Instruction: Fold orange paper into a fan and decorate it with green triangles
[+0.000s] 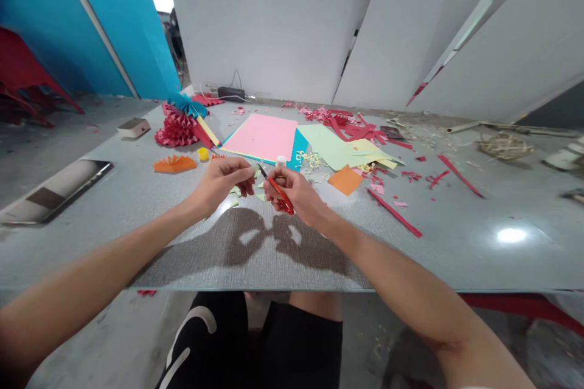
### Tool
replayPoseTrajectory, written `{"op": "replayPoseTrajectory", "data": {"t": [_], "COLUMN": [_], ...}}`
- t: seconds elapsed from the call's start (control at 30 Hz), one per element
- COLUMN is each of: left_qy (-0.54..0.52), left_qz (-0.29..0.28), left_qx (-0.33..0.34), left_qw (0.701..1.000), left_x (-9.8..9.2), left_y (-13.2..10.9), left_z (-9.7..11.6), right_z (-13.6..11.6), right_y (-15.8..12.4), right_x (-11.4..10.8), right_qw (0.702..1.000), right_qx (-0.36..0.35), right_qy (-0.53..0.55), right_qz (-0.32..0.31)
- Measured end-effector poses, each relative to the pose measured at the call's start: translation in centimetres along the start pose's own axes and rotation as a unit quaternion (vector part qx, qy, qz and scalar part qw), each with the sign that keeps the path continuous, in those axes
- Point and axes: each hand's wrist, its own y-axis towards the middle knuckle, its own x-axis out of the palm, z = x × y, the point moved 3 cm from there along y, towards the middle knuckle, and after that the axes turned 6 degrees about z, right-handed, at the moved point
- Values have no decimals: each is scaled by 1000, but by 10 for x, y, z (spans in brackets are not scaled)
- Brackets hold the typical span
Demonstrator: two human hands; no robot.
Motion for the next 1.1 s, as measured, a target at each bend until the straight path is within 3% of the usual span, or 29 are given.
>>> {"op": "replayPoseTrajectory", "data": {"t": [0.67, 0.87, 1.1], "left_qy": [18, 15, -13], "left_qz": [-1, -29, 6], "left_qx": [12, -26, 0], "left_qw": [1000, 999, 1000], "left_x": [-1, 2, 0], "left_y": [0, -2, 0], "left_z": [7, 5, 4], "right_z": [-1, -2, -3], "right_y": [0, 0, -1], "right_x": [-2, -1, 0], "right_qw": [1000, 1000, 1000], "right_qx": [-9, -14, -12], "right_qy": [-8, -8, -16], "right_qz": [-14, -3, 2]}}
